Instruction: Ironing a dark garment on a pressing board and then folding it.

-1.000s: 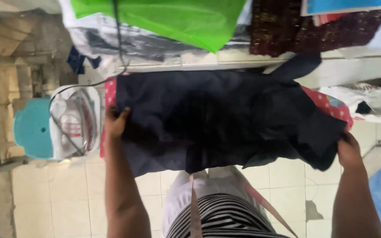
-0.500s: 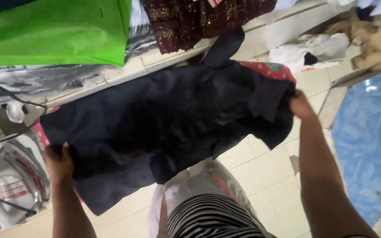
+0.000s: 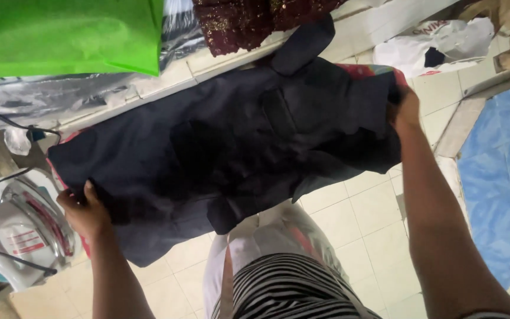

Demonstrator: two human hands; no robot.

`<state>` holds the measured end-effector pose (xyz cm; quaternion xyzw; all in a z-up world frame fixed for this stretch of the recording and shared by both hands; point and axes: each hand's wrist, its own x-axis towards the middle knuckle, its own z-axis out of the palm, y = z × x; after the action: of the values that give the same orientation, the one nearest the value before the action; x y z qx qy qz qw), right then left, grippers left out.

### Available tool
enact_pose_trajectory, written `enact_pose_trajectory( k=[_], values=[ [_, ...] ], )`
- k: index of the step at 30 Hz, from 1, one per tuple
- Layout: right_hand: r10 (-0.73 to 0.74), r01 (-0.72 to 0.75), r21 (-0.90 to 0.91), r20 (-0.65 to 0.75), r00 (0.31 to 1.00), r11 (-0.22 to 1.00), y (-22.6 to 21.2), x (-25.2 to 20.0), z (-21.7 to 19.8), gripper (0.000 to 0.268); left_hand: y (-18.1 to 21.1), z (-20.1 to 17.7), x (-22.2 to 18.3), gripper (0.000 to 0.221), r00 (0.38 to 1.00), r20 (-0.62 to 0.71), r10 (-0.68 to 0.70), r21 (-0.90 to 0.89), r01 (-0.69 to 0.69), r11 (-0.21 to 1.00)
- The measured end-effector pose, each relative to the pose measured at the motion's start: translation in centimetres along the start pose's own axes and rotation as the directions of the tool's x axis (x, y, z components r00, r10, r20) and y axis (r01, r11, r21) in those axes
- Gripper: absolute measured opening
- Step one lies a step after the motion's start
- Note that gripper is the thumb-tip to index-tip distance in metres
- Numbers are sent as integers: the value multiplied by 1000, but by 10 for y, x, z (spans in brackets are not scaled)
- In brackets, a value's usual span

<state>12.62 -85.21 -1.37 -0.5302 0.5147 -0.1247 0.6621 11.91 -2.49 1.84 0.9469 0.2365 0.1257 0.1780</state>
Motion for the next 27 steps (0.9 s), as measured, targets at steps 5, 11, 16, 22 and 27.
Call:
enact_pose_trajectory(
  k=[5,11,16,22,27],
  values=[
    [-829,740,-646,299,472,188,-33,-61,-32,25,-9,-6,-11,46,995,63,78,-147,-68,987],
    [-24,338,-868,354,935,363,-70,-166,26,49,-32,18,-10,49,977,124,172,-95,-160,982],
    [-300,579,-625,500,812,524,-73,-193,-55,44,-4,-2,-17,52,984,-19,179,32,-178,984],
    [-245,840,-542,814,527,5,-38,-165,-112,69,241,-41,-50,48,937,11,349,153,-347,925],
    [-268,880,-415,842,468,231,-45,-154,-72,25,405,45,-179,55,715,132,686,-474,-563,678]
  ],
)
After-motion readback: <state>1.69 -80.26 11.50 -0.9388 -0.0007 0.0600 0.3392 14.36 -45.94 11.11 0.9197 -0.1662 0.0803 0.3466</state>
